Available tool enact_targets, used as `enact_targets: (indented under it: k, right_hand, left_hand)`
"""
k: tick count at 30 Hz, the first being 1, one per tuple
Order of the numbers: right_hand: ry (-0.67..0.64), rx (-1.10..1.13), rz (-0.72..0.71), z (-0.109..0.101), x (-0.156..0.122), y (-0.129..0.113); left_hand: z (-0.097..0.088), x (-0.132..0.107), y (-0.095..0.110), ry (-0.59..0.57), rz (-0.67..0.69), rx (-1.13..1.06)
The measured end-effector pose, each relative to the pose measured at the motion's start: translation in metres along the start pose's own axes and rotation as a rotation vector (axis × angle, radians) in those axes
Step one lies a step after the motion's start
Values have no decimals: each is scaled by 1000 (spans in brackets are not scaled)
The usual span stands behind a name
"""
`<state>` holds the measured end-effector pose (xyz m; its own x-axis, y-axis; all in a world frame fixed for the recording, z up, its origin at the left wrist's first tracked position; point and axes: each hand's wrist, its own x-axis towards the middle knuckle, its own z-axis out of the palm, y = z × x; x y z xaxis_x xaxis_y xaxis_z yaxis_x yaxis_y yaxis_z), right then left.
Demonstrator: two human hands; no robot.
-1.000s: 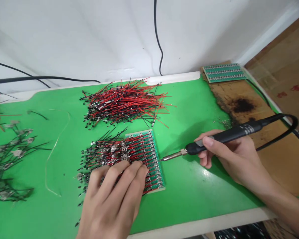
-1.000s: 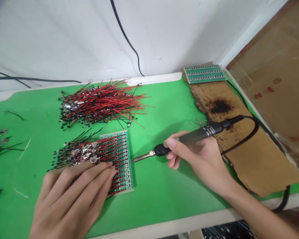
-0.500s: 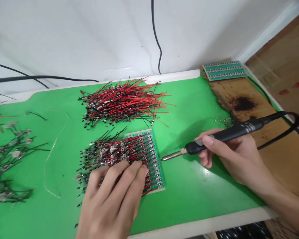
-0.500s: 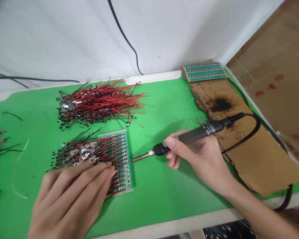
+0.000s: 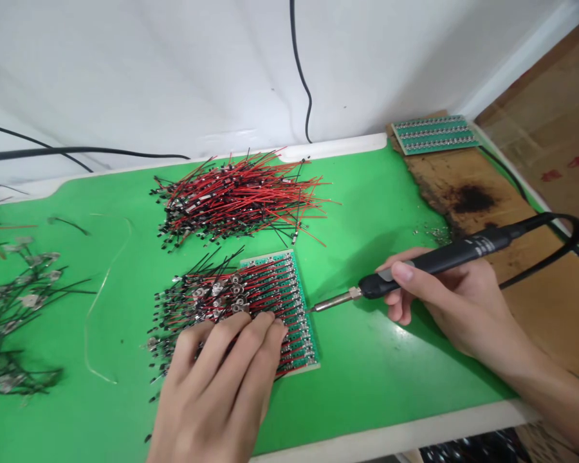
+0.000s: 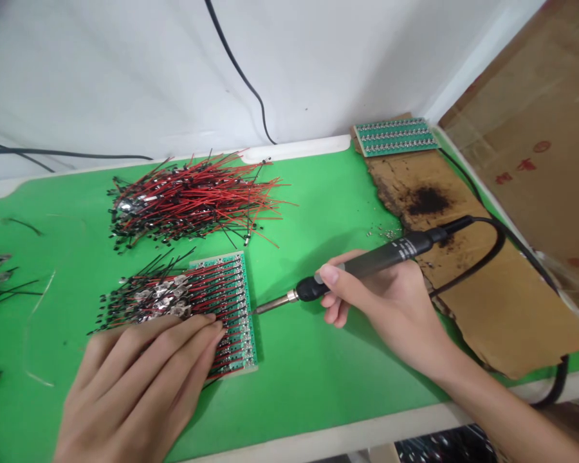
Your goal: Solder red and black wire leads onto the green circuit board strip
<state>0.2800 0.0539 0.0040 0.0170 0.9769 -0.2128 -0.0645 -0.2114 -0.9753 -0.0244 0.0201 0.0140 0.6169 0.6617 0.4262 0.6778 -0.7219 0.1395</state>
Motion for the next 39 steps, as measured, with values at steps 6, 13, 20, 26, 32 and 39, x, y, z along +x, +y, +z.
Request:
enact_targets:
  k: [6,13,20,26,32,39]
  right_hand:
    - [7,-23,-8,0,1,1]
    - [-23,3,-27,-2,-1,4]
    - [-41,53,-19,-7,-4,5]
    - [-28,68,-8,-5,-2,4]
    - [-33,63,1,-4,0,6]
    - [-49,34,2,-2,2,5]
  left_hand:
    - [-2,0,1,-11,-6,-16]
    - [-1,-1,0,-8,-16,-21]
    - [0,-1,0,-5,-17,-31]
    - [4,-7,0,2,-25,-30]
    - [5,-3,2,20,-22,-20]
    - [5,3,3,44,-31,-9]
